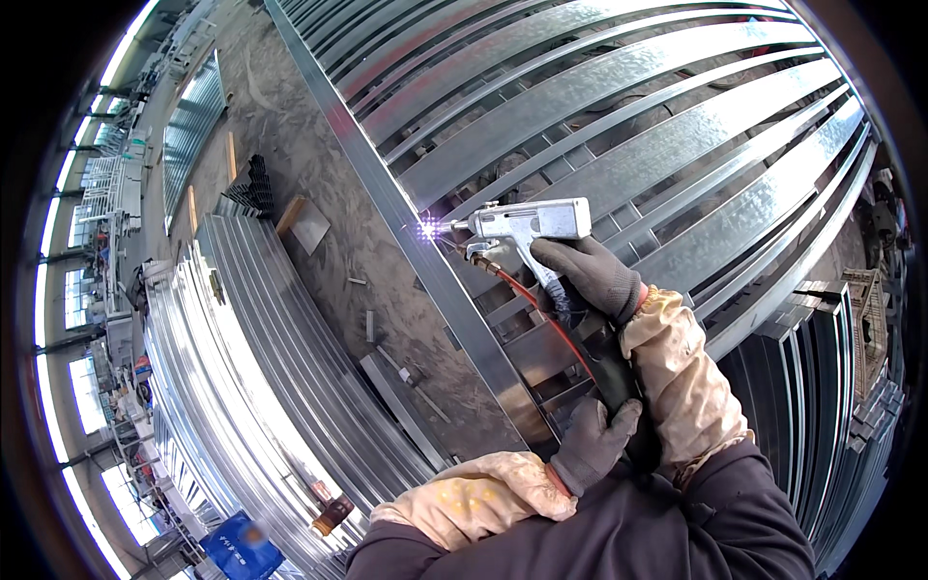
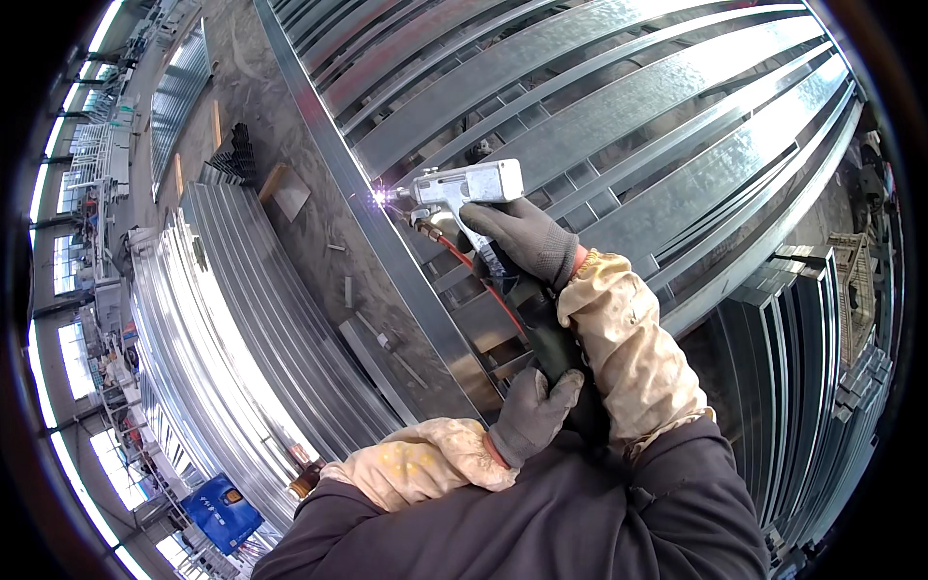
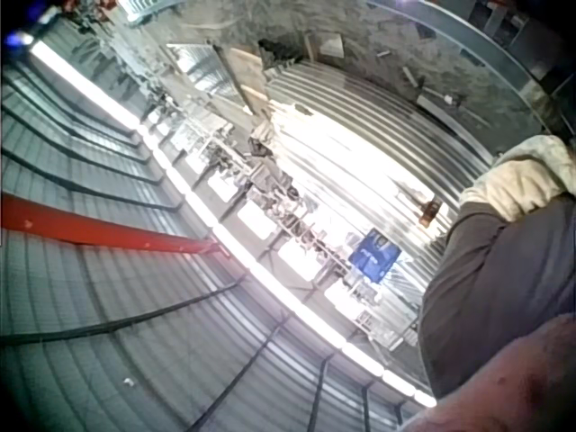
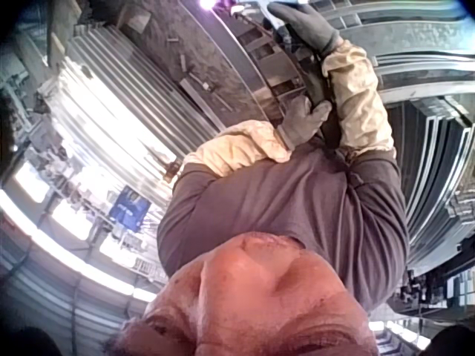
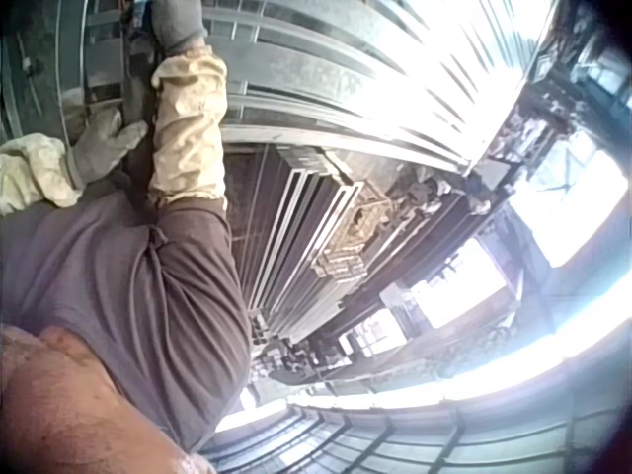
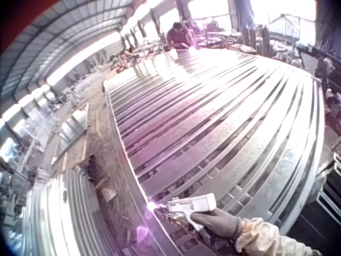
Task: The person welds along the seams of a large metal frame using a handheld welding torch. Sparks fly as the torch moves steadily along the joints. The person repositions the frame and continues welding different sections within a workshop environment.
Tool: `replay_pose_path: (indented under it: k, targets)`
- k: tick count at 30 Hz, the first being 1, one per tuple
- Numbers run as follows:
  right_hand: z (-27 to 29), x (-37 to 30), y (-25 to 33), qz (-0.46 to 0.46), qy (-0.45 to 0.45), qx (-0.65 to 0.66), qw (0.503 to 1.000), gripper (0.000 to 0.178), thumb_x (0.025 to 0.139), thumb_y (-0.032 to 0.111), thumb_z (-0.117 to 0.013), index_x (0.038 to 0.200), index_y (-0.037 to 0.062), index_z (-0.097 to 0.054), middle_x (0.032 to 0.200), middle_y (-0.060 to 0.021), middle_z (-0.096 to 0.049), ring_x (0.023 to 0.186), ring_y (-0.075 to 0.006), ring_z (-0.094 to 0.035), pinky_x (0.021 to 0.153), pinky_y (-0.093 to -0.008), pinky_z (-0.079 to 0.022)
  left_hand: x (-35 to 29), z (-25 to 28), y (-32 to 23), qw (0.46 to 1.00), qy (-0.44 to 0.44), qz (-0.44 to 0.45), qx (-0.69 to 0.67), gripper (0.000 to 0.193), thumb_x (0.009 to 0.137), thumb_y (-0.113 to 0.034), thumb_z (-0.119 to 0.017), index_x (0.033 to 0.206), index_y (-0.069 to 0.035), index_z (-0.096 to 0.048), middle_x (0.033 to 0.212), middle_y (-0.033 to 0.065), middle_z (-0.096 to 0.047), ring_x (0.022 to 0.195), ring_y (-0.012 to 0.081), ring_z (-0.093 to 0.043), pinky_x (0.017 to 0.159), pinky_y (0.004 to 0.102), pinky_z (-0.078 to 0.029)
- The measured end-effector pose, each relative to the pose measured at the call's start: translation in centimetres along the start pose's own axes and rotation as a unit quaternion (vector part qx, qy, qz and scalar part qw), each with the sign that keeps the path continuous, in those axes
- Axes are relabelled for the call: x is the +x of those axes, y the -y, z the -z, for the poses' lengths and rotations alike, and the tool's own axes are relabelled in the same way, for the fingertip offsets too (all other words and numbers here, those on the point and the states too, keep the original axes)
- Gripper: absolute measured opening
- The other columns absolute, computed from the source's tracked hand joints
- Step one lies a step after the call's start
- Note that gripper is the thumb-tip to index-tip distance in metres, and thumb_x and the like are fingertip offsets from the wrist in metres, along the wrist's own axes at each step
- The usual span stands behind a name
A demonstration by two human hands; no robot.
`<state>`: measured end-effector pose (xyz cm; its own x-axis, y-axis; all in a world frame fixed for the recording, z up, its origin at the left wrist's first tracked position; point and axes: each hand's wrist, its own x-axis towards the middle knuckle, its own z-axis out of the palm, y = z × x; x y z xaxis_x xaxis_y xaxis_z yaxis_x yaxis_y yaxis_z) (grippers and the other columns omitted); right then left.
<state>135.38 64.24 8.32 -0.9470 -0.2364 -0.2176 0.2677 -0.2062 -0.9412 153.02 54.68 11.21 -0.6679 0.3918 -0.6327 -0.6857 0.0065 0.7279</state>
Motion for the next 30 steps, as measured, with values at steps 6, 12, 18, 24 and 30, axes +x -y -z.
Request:
replay_pose_path:
  k: [6, 12, 18, 24, 30]
  targets:
    - [-0.2, -0.4, 1.0, -0.119, 0.019, 0.085, 0.989, 0.042, 0.094, 0.029, -0.058, 0.119, -0.0046, -0.055, 0.090, -0.0066, -0.065, 0.065, -0.0099, -0.062, 0.057, -0.0235, -0.052, 0.0, -0.1, 0.9, 1.000, 0.000, -0.018, -0.014, 0.017, 0.093, -0.015, -0.058, 0.082, -0.003, -0.055, 0.064, -0.0030, -0.052, 0.055, 0.0038, -0.043, 0.049, 0.0229, -0.034]
    - [-0.1, -0.7, 1.2, -0.105, 0.027, 0.056, 0.993, 0.039, 0.095, 0.023, -0.057, 0.122, -0.0051, -0.054, 0.103, -0.0087, -0.063, 0.085, -0.0112, -0.062, 0.072, -0.0245, -0.052, -0.2, -0.3, 1.6, 1.000, -0.005, 0.015, -0.022, 0.013, 0.094, -0.015, -0.058, 0.087, -0.004, -0.053, 0.066, -0.0031, -0.052, 0.055, 0.0041, -0.043, 0.050, 0.0223, -0.035]
    - [0.1, -0.7, 0.2, -0.035, 0.022, -0.006, 0.999, 0.041, 0.095, 0.024, -0.058, 0.123, -0.0048, -0.055, 0.113, -0.0096, -0.062, 0.102, -0.0132, -0.057, 0.088, -0.0267, -0.046, -0.4, -0.1, 1.9, 0.999, -0.005, 0.031, 0.021, 0.014, 0.093, -0.016, -0.059, 0.088, -0.004, -0.054, 0.066, -0.0021, -0.053, 0.055, 0.0042, -0.043, 0.050, 0.0222, -0.036]
    - [0.0, -1.1, 0.5, -0.065, 0.028, 0.021, 0.997, 0.044, 0.094, 0.029, -0.059, 0.122, -0.0046, -0.055, 0.105, -0.0084, -0.065, 0.095, -0.0133, -0.059, 0.084, -0.0271, -0.048, -0.7, -0.3, 1.5, 1.000, 0.000, 0.028, 0.000, 0.017, 0.093, -0.017, -0.059, 0.085, -0.002, -0.055, 0.066, -0.0013, -0.054, 0.055, 0.0046, -0.045, 0.050, 0.0221, -0.036]
    - [0.0, -1.3, -0.2, -0.102, 0.033, 0.069, 0.992, 0.044, 0.094, 0.029, -0.059, 0.123, -0.0039, -0.054, 0.099, -0.0078, -0.065, 0.084, -0.0106, -0.060, 0.072, -0.0256, -0.052, -1.0, -0.5, 1.3, 0.999, -0.007, 0.030, -0.012, 0.018, 0.092, -0.017, -0.061, 0.084, -0.003, -0.055, 0.066, -0.0015, -0.054, 0.055, 0.0045, -0.044, 0.049, 0.0224, -0.036]
